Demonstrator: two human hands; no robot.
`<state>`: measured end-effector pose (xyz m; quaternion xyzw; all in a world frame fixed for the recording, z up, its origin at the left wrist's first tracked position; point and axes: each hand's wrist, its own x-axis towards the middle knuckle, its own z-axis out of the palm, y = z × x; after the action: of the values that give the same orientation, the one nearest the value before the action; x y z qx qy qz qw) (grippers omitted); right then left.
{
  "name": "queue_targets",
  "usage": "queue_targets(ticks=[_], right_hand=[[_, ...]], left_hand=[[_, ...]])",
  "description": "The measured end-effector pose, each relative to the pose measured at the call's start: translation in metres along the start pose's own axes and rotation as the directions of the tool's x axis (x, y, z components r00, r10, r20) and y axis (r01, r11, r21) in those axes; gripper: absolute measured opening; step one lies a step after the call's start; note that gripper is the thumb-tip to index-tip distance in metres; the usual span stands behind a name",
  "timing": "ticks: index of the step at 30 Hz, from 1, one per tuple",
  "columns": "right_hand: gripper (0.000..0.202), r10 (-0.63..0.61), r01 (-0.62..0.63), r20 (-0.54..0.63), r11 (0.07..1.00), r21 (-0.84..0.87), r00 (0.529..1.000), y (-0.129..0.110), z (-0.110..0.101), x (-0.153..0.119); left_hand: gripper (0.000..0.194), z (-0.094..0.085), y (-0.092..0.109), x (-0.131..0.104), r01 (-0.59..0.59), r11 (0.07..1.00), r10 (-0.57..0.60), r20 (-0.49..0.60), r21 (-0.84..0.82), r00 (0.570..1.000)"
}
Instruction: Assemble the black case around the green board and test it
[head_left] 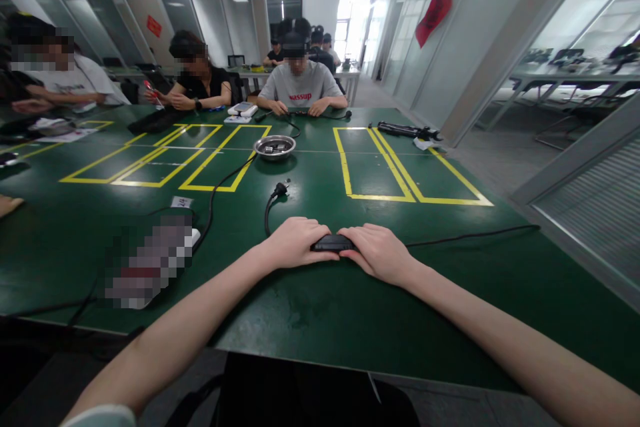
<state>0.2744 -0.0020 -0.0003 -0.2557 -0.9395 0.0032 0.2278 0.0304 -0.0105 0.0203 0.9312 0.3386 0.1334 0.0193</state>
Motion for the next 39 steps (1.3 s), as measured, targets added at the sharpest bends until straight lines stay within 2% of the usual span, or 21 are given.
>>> queue_targets(ticks=[4, 9, 16, 19, 21, 24, 26, 28, 31, 35, 37, 39], right_hand=[[0.036, -0.024, 0.024, 0.002, 1.0, 0.011, 1.0, 0.0, -0.003, -0.001], [0.036, -0.065, 0.064, 0.027, 0.998, 0.021, 0.998, 0.0, -0.006, -0.002], [0.027, 0.009, -0.002, -0.071, 0.994, 0.106, 0.997, 0.001, -0.009, -0.002], [0.027, 0.074, -0.064, -0.028, 0.965, 0.253, 0.997, 0.0, -0.013, -0.001], [0.028, 0.136, -0.16, 0.086, 0.889, 0.429, 0.987, 0.0, -0.016, -0.001], [0.034, 0.155, -0.322, 0.293, 0.643, 0.695, 0.943, -0.001, -0.017, -0.001], [0.041, 0.127, -0.387, 0.374, 0.48, 0.787, 0.919, -0.002, -0.017, 0.0], [0.045, 0.14, -0.423, 0.402, 0.397, 0.814, 0.905, -0.004, -0.016, 0.001], [0.046, 0.246, -0.446, 0.378, 0.372, 0.814, 0.893, -0.006, -0.015, 0.004], [0.048, 0.422, -0.46, 0.31, 0.321, 0.828, 0.852, 0.005, -0.015, 0.007], [0.051, 0.569, -0.449, 0.23, 0.281, 0.848, 0.79, 0.017, -0.017, 0.007], [0.053, 0.726, -0.406, 0.089, 0.275, 0.872, 0.682, 0.034, -0.021, 0.004]], left_hand=[[0.048, 0.002, -0.001, 0.0, -0.038, 0.999, 0.038, -0.015, 0.013, 0.999], [0.043, 0.002, 0.003, -0.001, -0.035, 0.999, 0.035, 0.017, 0.018, 0.999], [0.037, -0.009, 0.001, -0.004, 0.018, 0.998, -0.02, -0.026, -0.058, 0.999], [0.034, -0.01, 0.001, -0.005, -0.019, 1.0, 0.019, -0.029, -0.013, 0.999], [0.033, -0.009, 0.002, -0.004, -0.075, 0.996, 0.076, -0.021, 0.038, 0.997], [0.034, -0.006, 0.004, -0.004, -0.153, 0.985, 0.154, -0.005, 0.08, 0.988], [0.035, -0.004, 0.005, -0.003, -0.182, 0.98, 0.183, 0.002, 0.082, 0.983], [0.037, -0.003, 0.006, -0.002, -0.183, 0.98, 0.183, 0.006, 0.076, 0.983], [0.038, -0.003, 0.004, -0.001, -0.134, 0.99, 0.136, -0.031, 0.053, 0.99], [0.047, -0.005, 0.001, -0.003, -0.055, 0.996, 0.067, -0.202, 0.064, 0.977], [0.049, -0.004, -0.001, -0.005, -0.044, 0.996, 0.061, -0.24, 0.075, 0.969], [0.041, 0.0, -0.004, -0.005, -0.063, 0.997, 0.074, -0.235, 0.053, 0.969]])
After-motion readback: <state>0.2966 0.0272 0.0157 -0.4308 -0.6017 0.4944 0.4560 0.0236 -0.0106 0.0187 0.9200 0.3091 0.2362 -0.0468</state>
